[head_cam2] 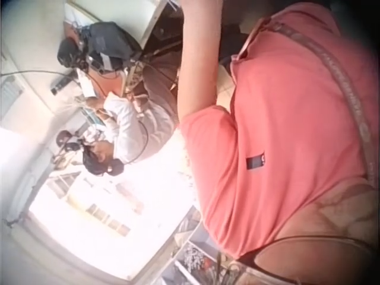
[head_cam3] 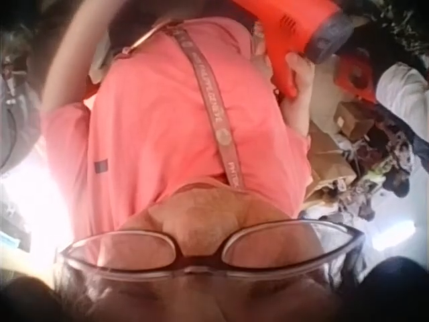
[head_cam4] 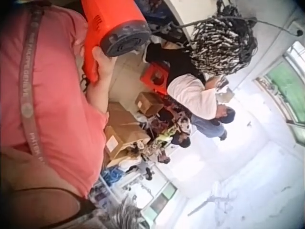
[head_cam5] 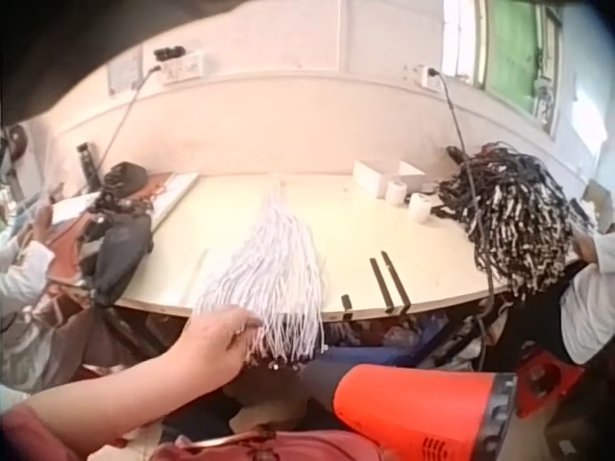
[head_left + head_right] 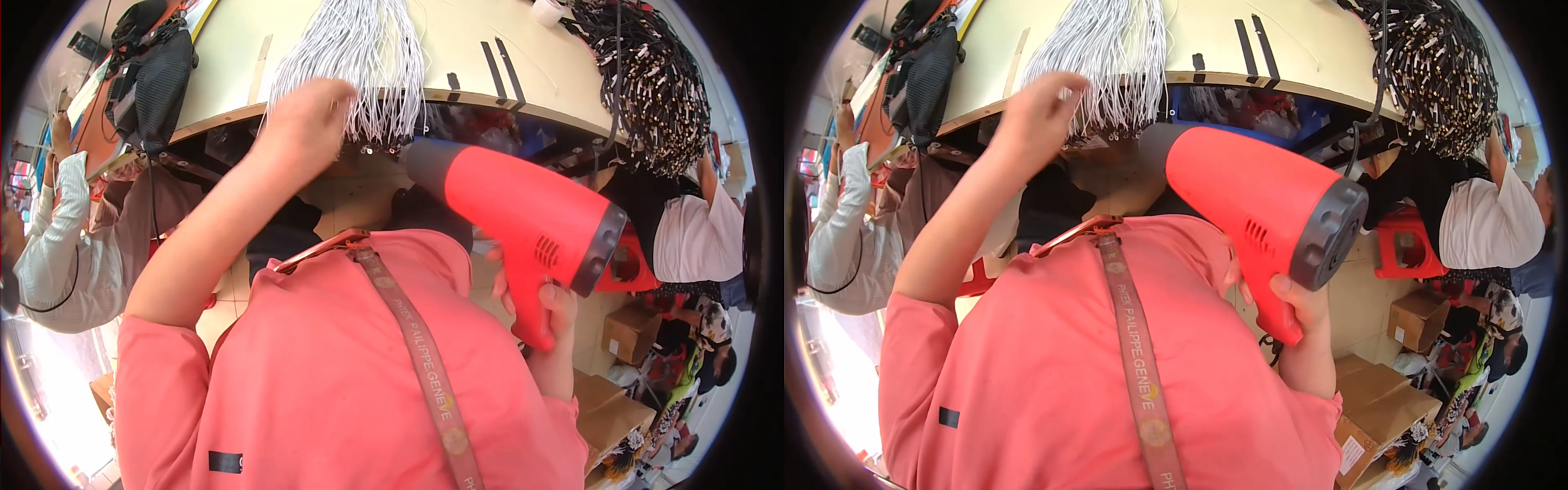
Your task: Applying heat using a heat gun to a bundle of white wires on a workbench to process or shrink them.
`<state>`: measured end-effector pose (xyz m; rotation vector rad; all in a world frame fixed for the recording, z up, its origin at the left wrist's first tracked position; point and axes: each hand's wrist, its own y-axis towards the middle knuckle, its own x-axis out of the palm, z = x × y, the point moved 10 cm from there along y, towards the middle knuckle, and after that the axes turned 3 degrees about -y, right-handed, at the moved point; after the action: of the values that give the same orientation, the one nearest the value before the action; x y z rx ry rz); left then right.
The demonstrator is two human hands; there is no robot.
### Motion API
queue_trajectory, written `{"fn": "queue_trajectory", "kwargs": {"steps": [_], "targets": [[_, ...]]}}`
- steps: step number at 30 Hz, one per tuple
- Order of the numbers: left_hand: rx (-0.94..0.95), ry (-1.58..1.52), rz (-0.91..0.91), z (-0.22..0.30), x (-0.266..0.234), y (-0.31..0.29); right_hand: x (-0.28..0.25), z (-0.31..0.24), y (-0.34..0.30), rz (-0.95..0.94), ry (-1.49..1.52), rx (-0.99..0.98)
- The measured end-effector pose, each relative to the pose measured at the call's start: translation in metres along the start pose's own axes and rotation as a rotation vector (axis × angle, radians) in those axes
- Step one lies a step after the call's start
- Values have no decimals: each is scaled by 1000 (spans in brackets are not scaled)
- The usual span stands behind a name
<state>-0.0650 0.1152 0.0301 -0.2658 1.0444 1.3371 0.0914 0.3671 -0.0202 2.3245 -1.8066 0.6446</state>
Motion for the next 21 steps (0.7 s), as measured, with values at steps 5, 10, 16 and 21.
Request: {"fn": "queue_trajectory", "kwargs": {"steps": [5,10,16,21], "targets": [[-542,-334,-443,-23,75,-15,2,-5,3,29,49,-33],[-590,-143,-380,-50,71,-9,-3,-2,-1,65,46,-46],[-709,-207,-441,-69,94,-14,-2,1,0,51,35,9],[-859,-744,-420,-58,115,-18,0,7,-2,6,62,68]]}}
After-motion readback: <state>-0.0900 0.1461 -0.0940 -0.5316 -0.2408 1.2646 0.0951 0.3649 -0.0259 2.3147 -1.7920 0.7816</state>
